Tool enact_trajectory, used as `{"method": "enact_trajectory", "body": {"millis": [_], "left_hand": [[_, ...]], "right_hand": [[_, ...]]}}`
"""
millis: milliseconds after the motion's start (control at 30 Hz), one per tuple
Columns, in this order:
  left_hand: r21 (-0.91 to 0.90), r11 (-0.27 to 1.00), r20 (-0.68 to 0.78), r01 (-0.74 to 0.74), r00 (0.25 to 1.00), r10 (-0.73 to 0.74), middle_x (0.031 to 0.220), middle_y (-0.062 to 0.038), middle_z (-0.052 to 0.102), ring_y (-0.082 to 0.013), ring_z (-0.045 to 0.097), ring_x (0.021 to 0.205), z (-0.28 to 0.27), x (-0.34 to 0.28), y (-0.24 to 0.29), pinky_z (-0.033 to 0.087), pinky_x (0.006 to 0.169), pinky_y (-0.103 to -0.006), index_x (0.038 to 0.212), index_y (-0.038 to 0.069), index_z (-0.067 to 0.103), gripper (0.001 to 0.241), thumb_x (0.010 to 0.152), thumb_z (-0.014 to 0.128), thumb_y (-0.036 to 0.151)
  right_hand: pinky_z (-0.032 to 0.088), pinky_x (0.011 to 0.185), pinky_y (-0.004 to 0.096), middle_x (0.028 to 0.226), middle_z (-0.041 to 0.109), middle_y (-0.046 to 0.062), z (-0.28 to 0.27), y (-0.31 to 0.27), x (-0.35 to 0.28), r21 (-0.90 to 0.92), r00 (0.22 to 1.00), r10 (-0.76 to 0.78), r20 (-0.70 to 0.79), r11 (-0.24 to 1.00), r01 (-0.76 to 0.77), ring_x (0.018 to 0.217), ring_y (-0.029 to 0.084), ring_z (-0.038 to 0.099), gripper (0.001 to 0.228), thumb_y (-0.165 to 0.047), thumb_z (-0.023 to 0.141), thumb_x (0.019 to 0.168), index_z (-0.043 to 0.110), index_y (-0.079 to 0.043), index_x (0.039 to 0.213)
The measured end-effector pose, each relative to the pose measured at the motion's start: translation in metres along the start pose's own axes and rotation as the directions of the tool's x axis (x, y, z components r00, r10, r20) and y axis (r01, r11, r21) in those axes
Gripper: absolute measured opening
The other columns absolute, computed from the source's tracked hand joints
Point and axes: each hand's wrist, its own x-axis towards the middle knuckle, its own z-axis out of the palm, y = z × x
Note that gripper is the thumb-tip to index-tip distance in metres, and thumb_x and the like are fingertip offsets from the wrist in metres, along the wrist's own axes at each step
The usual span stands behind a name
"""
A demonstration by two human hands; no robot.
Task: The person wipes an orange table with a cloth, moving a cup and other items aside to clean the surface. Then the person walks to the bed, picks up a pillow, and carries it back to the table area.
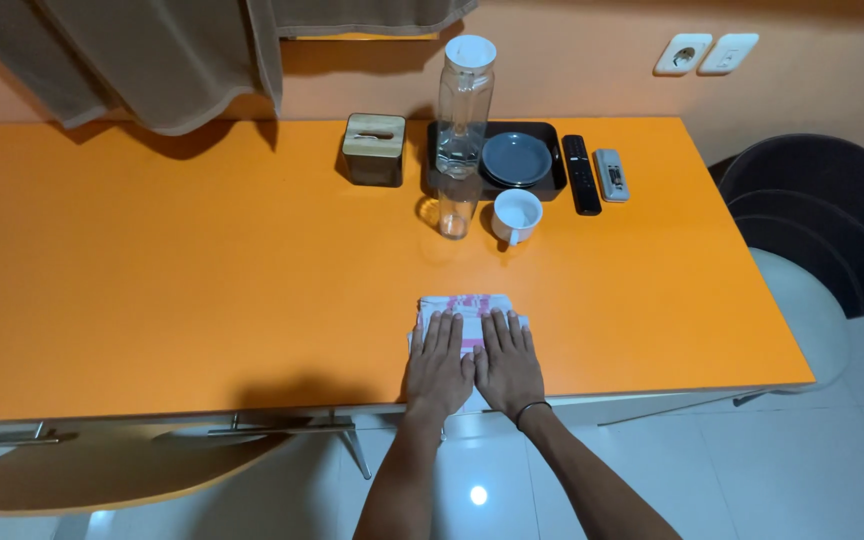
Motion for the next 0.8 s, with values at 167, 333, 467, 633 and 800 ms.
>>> {"method": "enact_trajectory", "body": {"millis": [167,333,467,633,800], "left_hand": [[-0.017,1.0,0.001,-0.012,1.0,0.012,0.165,-0.015,0.026,-0.0282,0.015,0.155,-0.003,0.002,-0.001,0.0,0.125,-0.0498,0.158,0.002,0.027,0.07,0.099,0.04,0.037],[0.033,0.999,0.049,-0.012,0.999,0.01,0.166,-0.015,0.024,-0.029,0.013,0.155,-0.011,0.015,-0.006,-0.002,0.125,-0.0512,0.158,0.003,0.026,0.07,0.098,0.04,0.037],[-0.008,1.0,0.043,-0.014,0.999,0.014,0.166,-0.015,0.024,-0.0284,0.013,0.155,-0.005,0.025,-0.013,-0.002,0.125,-0.0496,0.158,0.003,0.026,0.069,0.1,0.038,0.038],[0.008,0.999,-0.004,-0.038,0.999,0.038,0.165,-0.015,0.024,-0.0291,0.013,0.154,-0.002,0.044,-0.021,-0.002,0.124,-0.0502,0.157,0.003,0.026,0.068,0.1,0.036,0.039],[0.024,0.998,-0.029,-0.051,0.998,0.051,0.165,-0.015,0.026,-0.0281,0.015,0.154,0.008,0.064,-0.027,-0.002,0.124,-0.0511,0.156,0.004,0.028,0.069,0.098,0.037,0.038]], "right_hand": [[0.017,0.123,0.051,0.163,0.032,0.016,-0.005,-0.004,0.001,0.018,1.0,0.02,0.014,1.0,-0.02,0.153,0.038,0.022,0.064,-0.039,0.032,0.103,0.035,-0.004,0.156],[0.017,0.123,0.051,0.164,0.031,0.016,-0.002,-0.003,0.015,0.018,0.999,0.033,0.021,0.999,-0.033,0.153,0.037,0.022,0.062,-0.039,0.033,0.103,0.035,-0.004,0.155],[0.018,0.123,0.051,0.164,0.032,0.015,-0.002,-0.004,0.024,0.023,0.999,0.038,0.0,0.999,-0.038,0.153,0.036,0.022,0.063,-0.039,0.033,0.103,0.036,-0.004,0.155],[0.018,0.123,0.051,0.163,0.034,0.015,0.003,-0.001,0.041,0.033,0.999,0.045,-0.026,0.999,-0.044,0.153,0.036,0.024,0.062,-0.04,0.033,0.103,0.039,-0.005,0.154],[0.02,0.122,0.051,0.162,0.036,0.017,0.006,0.003,0.057,0.049,0.997,0.043,-0.06,0.998,-0.04,0.153,0.038,0.026,0.062,-0.039,0.034,0.103,0.041,-0.003,0.153]]}}
